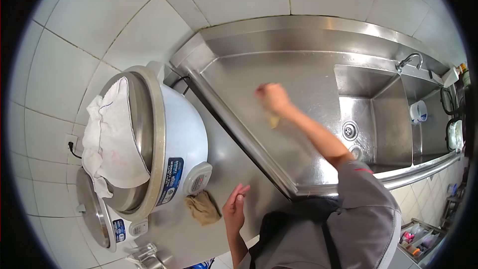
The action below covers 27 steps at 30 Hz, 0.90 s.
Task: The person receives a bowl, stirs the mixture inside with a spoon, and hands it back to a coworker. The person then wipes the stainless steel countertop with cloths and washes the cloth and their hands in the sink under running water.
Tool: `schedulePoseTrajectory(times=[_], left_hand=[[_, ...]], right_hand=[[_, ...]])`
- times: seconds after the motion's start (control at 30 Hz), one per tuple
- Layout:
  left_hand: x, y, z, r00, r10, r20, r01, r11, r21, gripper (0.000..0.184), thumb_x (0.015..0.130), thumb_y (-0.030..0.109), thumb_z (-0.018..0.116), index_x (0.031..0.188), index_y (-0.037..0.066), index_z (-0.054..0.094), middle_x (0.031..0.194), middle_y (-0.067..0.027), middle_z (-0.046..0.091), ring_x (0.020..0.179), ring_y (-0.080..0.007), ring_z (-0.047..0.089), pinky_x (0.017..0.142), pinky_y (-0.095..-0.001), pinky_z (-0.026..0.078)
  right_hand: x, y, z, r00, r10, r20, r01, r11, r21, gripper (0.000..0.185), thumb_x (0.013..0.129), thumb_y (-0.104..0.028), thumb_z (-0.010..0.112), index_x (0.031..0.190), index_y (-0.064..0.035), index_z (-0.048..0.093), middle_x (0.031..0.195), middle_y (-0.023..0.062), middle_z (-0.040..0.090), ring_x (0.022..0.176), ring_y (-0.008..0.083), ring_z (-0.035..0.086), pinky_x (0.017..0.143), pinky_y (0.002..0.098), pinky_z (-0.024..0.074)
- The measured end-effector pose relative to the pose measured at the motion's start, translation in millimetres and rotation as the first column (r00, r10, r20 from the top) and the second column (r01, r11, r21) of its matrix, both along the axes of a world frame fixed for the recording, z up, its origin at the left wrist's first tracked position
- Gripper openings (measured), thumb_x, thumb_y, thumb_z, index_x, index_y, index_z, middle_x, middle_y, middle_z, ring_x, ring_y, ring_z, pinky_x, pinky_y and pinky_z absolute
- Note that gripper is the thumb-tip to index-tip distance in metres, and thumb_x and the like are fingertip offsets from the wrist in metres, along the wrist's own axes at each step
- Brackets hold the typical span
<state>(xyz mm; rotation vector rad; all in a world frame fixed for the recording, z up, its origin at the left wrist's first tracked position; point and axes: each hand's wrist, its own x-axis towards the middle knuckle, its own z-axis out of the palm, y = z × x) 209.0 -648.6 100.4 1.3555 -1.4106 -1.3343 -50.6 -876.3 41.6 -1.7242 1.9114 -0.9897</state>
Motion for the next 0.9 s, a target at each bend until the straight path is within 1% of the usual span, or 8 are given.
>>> schedulePoseTrajectory(times=[0.1, 0.27, 0.4, 0.5, 0.57, 0.7, 0.83, 0.9], left_hand=[[-5.6, 3.9, 8.6, 0.999, 0.038, -0.005, -0.038, 0.999, 0.005, 0.031, 0.09, 0.009, 0.041, 0.12, 0.0, 0.047, 0.105, -0.0132, 0.06, 0.095, -0.0149, 0.055, 0.085, -0.0269, 0.042], [-5.0, 13.9, 0.2, 0.999, -0.017, 0.039, 0.016, 1.0, 0.015, 0.031, 0.09, 0.01, 0.042, 0.119, 0.0, 0.048, 0.105, -0.0116, 0.06, 0.093, -0.0145, 0.055, 0.084, -0.027, 0.042], [-7.7, 8.9, 2.0, 0.994, -0.071, 0.083, 0.073, 0.997, -0.015, 0.032, 0.09, 0.013, 0.043, 0.119, 0.0, 0.048, 0.103, -0.0104, 0.061, 0.089, -0.0128, 0.055, 0.082, -0.0261, 0.042], [-14.5, 4.5, -1.1, 0.992, -0.128, 0.006, 0.128, 0.991, -0.031, 0.032, 0.091, 0.013, 0.043, 0.119, 0.0, 0.048, 0.103, -0.0101, 0.061, 0.088, -0.0119, 0.054, 0.081, -0.0253, 0.041], [-13.1, 8.2, -3.3, 0.979, -0.194, 0.068, 0.194, 0.981, -0.004, 0.033, 0.091, 0.014, 0.041, 0.121, -0.001, 0.045, 0.104, -0.0138, 0.059, 0.096, -0.0168, 0.054, 0.083, -0.0295, 0.043], [-42.1, -2.5, 4.8, 0.961, -0.274, 0.031, 0.274, 0.962, -0.008, 0.034, 0.091, 0.015, 0.042, 0.121, -0.001, 0.046, 0.103, -0.0138, 0.06, 0.098, -0.0179, 0.054, 0.084, -0.0305, 0.043], [-63.6, 0.7, 14.3, 0.944, -0.327, 0.034, 0.327, 0.945, -0.003, 0.033, 0.091, 0.015, 0.042, 0.12, -0.001, 0.047, 0.103, -0.014, 0.06, 0.098, -0.0179, 0.055, 0.083, -0.0304, 0.044], [-65.0, 6.2, 11.2, 0.934, -0.356, 0.034, 0.357, 0.934, -0.032, 0.033, 0.091, 0.014, 0.042, 0.12, -0.001, 0.047, 0.103, -0.0142, 0.06, 0.097, -0.0179, 0.055, 0.083, -0.0304, 0.044]], right_hand=[[88.6, 11.1, -71.4, 0.846, -0.017, -0.533, -0.157, 0.947, -0.28, 0.021, 0.079, -0.021, 0.05, 0.093, -0.0127, 0.063, 0.099, 0.0061, 0.058, 0.095, 0.024, 0.055, 0.081, 0.0366, 0.0442], [0.9, 84.6, -103.4, 0.931, 0.305, -0.201, -0.338, 0.927, -0.161, 0.022, 0.075, -0.013, 0.05, 0.095, -0.0097, 0.059, 0.114, 0.0077, 0.048, 0.111, 0.024, 0.042, 0.091, 0.0406, 0.0349], [-181.4, 146.5, -95.1, 0.771, -0.263, -0.58, 0.31, 0.95, -0.018, 0.03, 0.066, 0.006, 0.047, 0.094, -0.0048, 0.055, 0.101, 0.017, 0.053, 0.093, 0.0354, 0.049, 0.074, 0.041, 0.0444], [-247.7, 188.1, -61.5, 0.754, -0.524, -0.397, 0.593, 0.803, 0.066, 0.016, 0.08, -0.01, 0.053, 0.094, -0.0025, 0.054, 0.09, 0.0175, 0.059, 0.08, 0.0347, 0.058, 0.067, 0.0408, 0.0468], [-225.2, 192.5, -44.6, 0.9, -0.436, -0.006, 0.436, 0.9, 0.014, 0.024, 0.082, -0.018, 0.056, 0.1, -0.0032, 0.054, 0.087, 0.0174, 0.062, 0.075, 0.0319, 0.061, 0.067, 0.0379, 0.0475], [-102.9, 154.4, -19.0, 0.983, -0.052, 0.178, 0.034, 0.994, 0.106, 0.027, 0.081, -0.022, 0.055, 0.102, -0.0045, 0.056, 0.083, 0.0165, 0.062, 0.075, 0.03, 0.06, 0.07, 0.0344, 0.0472], [7.4, 180.6, -65.2, 0.892, 0.334, -0.304, -0.339, 0.94, 0.037, 0.039, 0.074, -0.012, 0.057, 0.113, -0.0144, 0.052, 0.126, 0.0071, 0.043, 0.12, 0.0208, 0.033, 0.089, 0.0465, 0.0333], [-14.1, 221.1, -71.8, 0.779, 0.622, -0.082, -0.623, 0.782, 0.007, 0.037, 0.07, -0.003, 0.055, 0.105, -0.0162, 0.058, 0.115, 0.0043, 0.052, 0.113, 0.0197, 0.041, 0.088, 0.0423, 0.0363]])
